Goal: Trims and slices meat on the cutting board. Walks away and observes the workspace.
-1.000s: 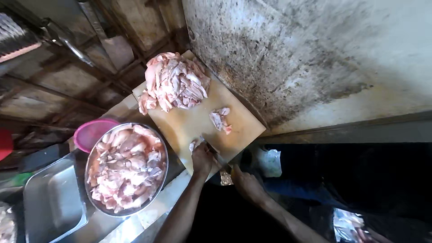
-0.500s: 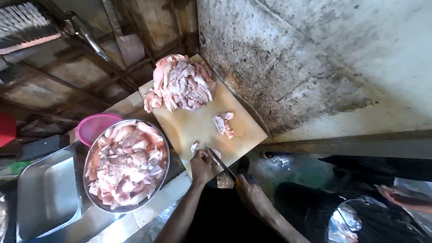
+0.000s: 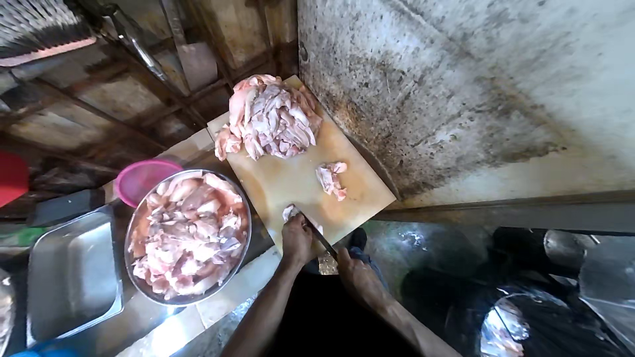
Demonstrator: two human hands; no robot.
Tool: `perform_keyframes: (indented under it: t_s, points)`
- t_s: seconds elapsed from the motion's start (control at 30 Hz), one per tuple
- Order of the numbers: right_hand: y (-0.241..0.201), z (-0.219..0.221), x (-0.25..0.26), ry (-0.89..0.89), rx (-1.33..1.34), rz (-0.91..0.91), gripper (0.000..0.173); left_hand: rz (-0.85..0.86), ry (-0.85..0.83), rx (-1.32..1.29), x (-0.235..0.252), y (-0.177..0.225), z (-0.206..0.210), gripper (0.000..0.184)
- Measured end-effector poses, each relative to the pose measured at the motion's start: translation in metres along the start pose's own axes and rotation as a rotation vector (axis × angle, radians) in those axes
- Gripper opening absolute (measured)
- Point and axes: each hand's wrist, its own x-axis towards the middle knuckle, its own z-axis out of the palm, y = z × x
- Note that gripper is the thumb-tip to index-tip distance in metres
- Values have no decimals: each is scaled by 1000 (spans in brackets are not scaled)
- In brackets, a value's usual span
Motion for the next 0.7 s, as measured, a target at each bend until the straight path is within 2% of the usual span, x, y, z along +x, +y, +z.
perform_keyframes:
  t_s: [0.13, 0.37, 0.47, 0.57, 0.7]
  points:
    - [38, 14, -18, -25, 6, 38, 38, 36, 0, 31, -4, -3, 6, 15]
    - [-9, 10, 32, 13, 65, -37, 41, 71, -18, 83, -11, -7, 5, 16]
    - [25, 14, 47, -13, 220, -159, 41, 60, 25, -37, -15, -25, -2, 18]
    - [61, 17, 55, -7, 344, -286, 42, -38, 21, -144, -19, -35, -4, 20]
    - [64, 16, 42, 92, 360, -302, 42, -67, 24, -167, -29, -36, -2, 21]
